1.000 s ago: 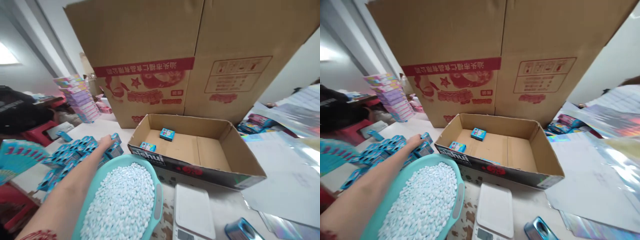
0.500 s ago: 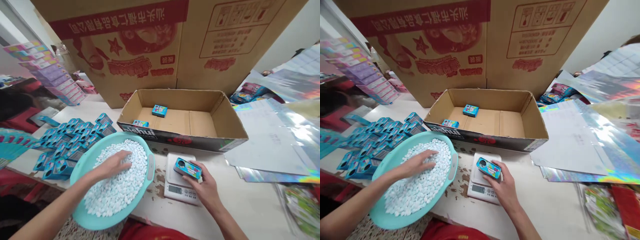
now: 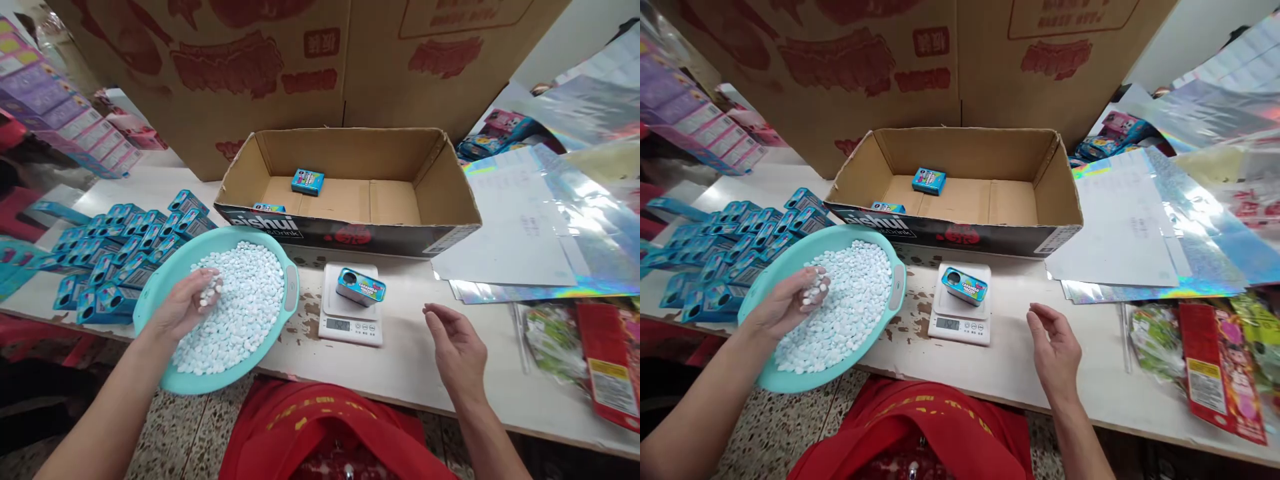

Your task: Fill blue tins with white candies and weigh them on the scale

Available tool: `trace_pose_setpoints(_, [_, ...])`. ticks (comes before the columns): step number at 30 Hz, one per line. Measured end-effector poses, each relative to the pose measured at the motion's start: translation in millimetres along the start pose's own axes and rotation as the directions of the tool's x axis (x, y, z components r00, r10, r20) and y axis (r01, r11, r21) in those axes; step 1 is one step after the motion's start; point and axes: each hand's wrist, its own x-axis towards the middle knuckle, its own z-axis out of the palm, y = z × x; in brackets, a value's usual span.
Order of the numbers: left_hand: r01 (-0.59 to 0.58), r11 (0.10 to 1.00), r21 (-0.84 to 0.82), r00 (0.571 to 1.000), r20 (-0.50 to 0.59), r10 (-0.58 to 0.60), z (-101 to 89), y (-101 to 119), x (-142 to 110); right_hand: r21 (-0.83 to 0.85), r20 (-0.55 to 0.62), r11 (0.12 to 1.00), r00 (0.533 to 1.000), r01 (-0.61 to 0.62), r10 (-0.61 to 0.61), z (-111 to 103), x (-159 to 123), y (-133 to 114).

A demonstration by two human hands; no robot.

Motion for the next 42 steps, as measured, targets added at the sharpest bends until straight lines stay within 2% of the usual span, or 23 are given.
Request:
trace_pose_setpoints(3, [0.094, 0.951, -0.295, 0.993, -0.039, -0.11, 4.7, 7, -9, 0.014, 0.052, 1.0, 0.998, 0.019, -0.019, 5, -1, -2])
trace_pose_setpoints(7, [0.006, 0.85, -0.527, 0.986, -0.139, -0.094, 15.0, 14, -17, 0.042, 0.128, 0.997, 0.989, 0.072, -0.077, 16, 1, -9])
trace_pose_setpoints(9, [0.004, 0.806, -0.592, 0.976, -0.174, -0.133, 19.4, 12, -19, 0.079, 0.18, 0.988, 0.973, 0.135, -0.147, 25, 2, -14])
trace_pose_setpoints(11, [0.054, 0.786, -0.616, 0.971, -0.15, -0.184, 23.6, 7, -20, 0.105, 0.237, 0.968, 0.94, 0.227, -0.246, 37, 3, -21])
trace_pose_setpoints(14, [0.047, 0.808, -0.588, 0.98, -0.129, -0.151, 29.4, -2, -21, 0.083, 0.306, 0.928, 0.877, 0.364, -0.371, 56, 5, -31])
trace_pose_setpoints(16, [-0.035, 0.874, -0.485, 0.986, -0.157, -0.048, 31.4, -8, -21, 0.075, 0.322, 0.918, 0.862, 0.388, -0.391, 66, 6, -36])
trace_pose_setpoints(17, [-0.106, 0.924, -0.369, 0.982, -0.186, 0.038, 31.5, -11, -20, 0.075, 0.326, 0.924, 0.867, 0.375, -0.378, 70, 7, -38])
trace_pose_setpoints(19, [-0.26, 0.965, 0.033, 0.942, -0.208, 0.262, 29.4, -16, -17, 0.065, 0.339, 0.941, 0.88, 0.331, -0.333, 75, 7, -38])
trace_pose_setpoints(20, [-0.304, 0.909, 0.284, 0.914, -0.181, 0.362, 27.5, -18, -15, 0.058, 0.345, 0.946, 0.883, 0.318, -0.318, 76, 7, -38])
trace_pose_setpoints(22, [-0.295, 0.659, 0.692, 0.881, -0.071, 0.469, 22.9, -20, -11, 0.049, 0.353, 0.948, 0.883, 0.313, -0.31, 76, 6, -35])
trace_pose_setpoints(24, [-0.241, 0.432, 0.869, 0.875, 0.002, 0.485, 18.4, -18, -8, 0.06, 0.353, 0.946, 0.88, 0.319, -0.319, 76, 6, -32])
trace_pose_setpoints(25, [-0.214, 0.378, 0.901, 0.868, -0.002, 0.497, 16.5, -16, -6, 0.066, 0.355, 0.946, 0.878, 0.318, -0.32, 76, 6, -30])
trace_pose_setpoints(26, [-0.195, 0.38, 0.904, 0.86, -0.029, 0.51, 14.7, -13, -3, 0.07, 0.36, 0.947, 0.877, 0.315, -0.318, 76, 6, -30])
trace_pose_setpoints(27, [-0.184, 0.443, 0.878, 0.855, -0.079, 0.513, 13.1, -11, -1, 0.072, 0.364, 0.947, 0.876, 0.314, -0.318, 76, 6, -30])
trace_pose_setpoints(28, [-0.182, 0.551, 0.815, 0.862, -0.137, 0.488, 11.6, -7, 3, 0.072, 0.368, 0.946, 0.873, 0.316, -0.319, 76, 6, -30])
trace_pose_setpoints(30, [-0.161, 0.792, 0.589, 0.926, -0.188, 0.328, 9.3, 0, 10, 0.068, 0.375, 0.941, 0.865, 0.332, -0.332, 76, 7, -32])
trace_pose_setpoints(31, [-0.121, 0.874, 0.471, 0.965, -0.151, 0.215, 9.1, 5, 14, 0.07, 0.374, 0.935, 0.859, 0.349, -0.349, 76, 7, -33])
trace_pose_setpoints(32, [-0.065, 0.915, 0.399, 0.99, -0.086, 0.108, 10.0, 11, 17, 0.075, 0.371, 0.927, 0.852, 0.368, -0.369, 75, 8, -34])
trace_pose_setpoints(34, [0.005, 0.907, 0.421, 0.998, 0.06, -0.033, 17.8, 26, 20, 0.095, 0.351, 0.91, 0.842, 0.403, -0.409, 73, 9, -35])
trace_pose_setpoints(36, [-0.081, 0.843, 0.531, 0.974, 0.22, -0.045, 36.5, 42, 16, 0.114, 0.318, 0.902, 0.844, 0.417, -0.431, 70, 10, -33])
trace_pose_setpoints(38, [-0.258, 0.742, 0.619, 0.915, 0.404, -0.019, 67.1, 57, 8, 0.125, 0.284, 0.9, 0.854, 0.418, -0.436, 67, 10, -31])
trace_pose_setpoints(40, [-0.469, 0.596, 0.652, 0.817, 0.576, 0.013, 105.7, 64, -1, 0.136, 0.245, 0.898, 0.864, 0.419, -0.44, 64, 10, -29])
trace_pose_setpoints(42, [-0.658, 0.426, 0.621, 0.706, 0.706, 0.06, 144.7, 62, -8, 0.142, 0.212, 0.895, 0.87, 0.423, -0.445, 60, 9, -27])
